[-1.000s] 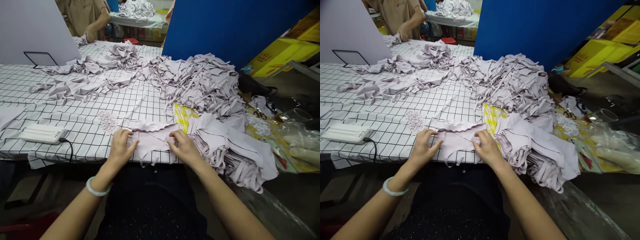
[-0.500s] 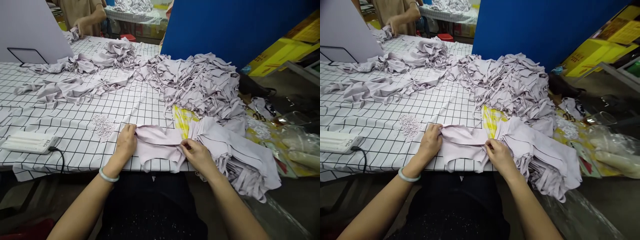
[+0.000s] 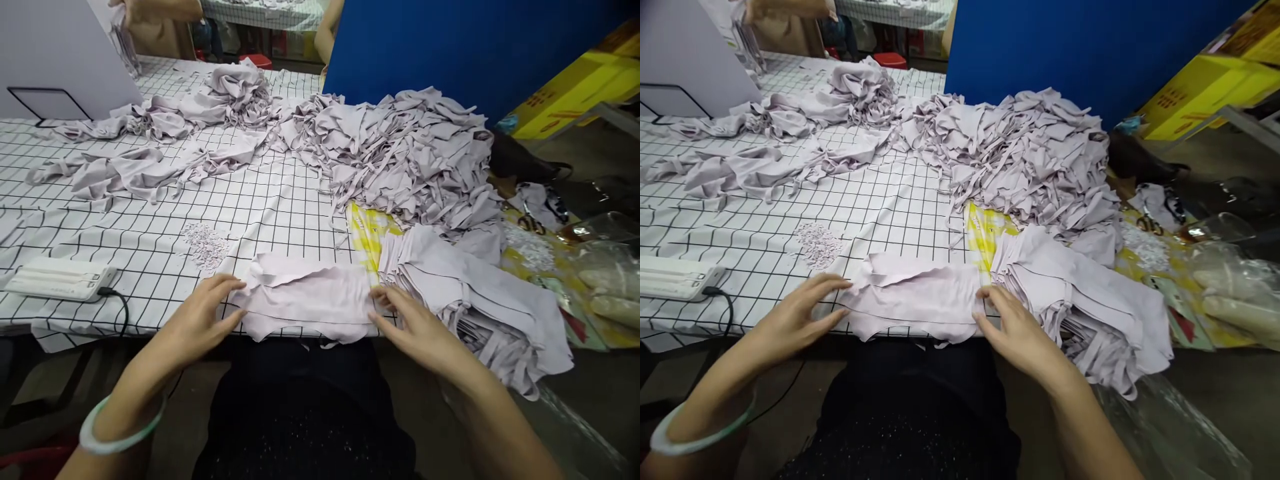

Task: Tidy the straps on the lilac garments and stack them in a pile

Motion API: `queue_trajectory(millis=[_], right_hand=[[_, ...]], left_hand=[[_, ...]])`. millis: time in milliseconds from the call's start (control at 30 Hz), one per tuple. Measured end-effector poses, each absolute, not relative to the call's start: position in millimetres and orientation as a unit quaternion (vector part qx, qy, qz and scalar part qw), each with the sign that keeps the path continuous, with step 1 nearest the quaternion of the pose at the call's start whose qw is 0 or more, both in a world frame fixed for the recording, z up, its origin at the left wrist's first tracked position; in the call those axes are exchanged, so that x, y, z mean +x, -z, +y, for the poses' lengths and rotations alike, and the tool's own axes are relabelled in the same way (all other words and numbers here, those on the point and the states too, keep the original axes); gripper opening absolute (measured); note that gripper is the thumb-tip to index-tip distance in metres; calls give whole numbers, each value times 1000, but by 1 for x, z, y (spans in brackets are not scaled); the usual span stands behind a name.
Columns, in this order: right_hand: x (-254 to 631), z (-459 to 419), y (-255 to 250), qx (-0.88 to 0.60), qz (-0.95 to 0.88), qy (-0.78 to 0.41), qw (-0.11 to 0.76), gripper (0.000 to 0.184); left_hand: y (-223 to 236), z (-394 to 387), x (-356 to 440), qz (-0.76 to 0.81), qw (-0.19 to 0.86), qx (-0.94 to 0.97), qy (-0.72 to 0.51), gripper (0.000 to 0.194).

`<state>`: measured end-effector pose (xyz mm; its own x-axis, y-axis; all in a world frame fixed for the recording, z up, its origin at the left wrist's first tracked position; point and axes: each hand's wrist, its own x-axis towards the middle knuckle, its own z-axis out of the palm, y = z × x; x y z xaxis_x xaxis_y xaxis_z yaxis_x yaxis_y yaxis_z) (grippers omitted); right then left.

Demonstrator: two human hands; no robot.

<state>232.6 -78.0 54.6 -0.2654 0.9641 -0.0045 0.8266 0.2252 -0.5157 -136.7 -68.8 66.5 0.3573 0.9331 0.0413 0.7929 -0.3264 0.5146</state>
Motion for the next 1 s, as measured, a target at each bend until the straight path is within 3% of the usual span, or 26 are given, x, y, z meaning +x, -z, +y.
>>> queue_trajectory(millis=[100,200,267,400,567,667,767,833,900,1000], right_hand=[[221,-52,-42,-618,-747,-139,203,29],[210,-30,-21,-622,-759,-72,177,28],[208,-24,-11,-614,-769,-54,172,22],[207,-26,-3,-620,-761,-4,189,18],[203,-20,-3,-645,-741,3,186,14],[201,-15,-8,-655,-717,-58,229,10],[204,-19,-20,-634,-665,-190,347,6],[209,-27,-31,-569,-636,-312,418,2],[220,-36,-43,-484,-629,-423,437,2],[238,-48,-60,-430,-665,-484,373,7]], left_hand=[[-65,-44,-116,507,98,846,-133,28],[-50,-14,-95,462,39,885,-37,14],[-43,-1,-92,470,16,882,-37,17],[-41,5,-105,505,53,850,-144,19],[-42,5,-103,387,67,915,-91,15],[-49,15,-103,416,86,895,-137,15],[-72,18,-115,419,270,841,-213,17],[-93,12,-125,379,420,801,-198,24],[-112,0,-134,330,500,787,-145,33],[-129,-18,-144,336,425,835,-95,32]])
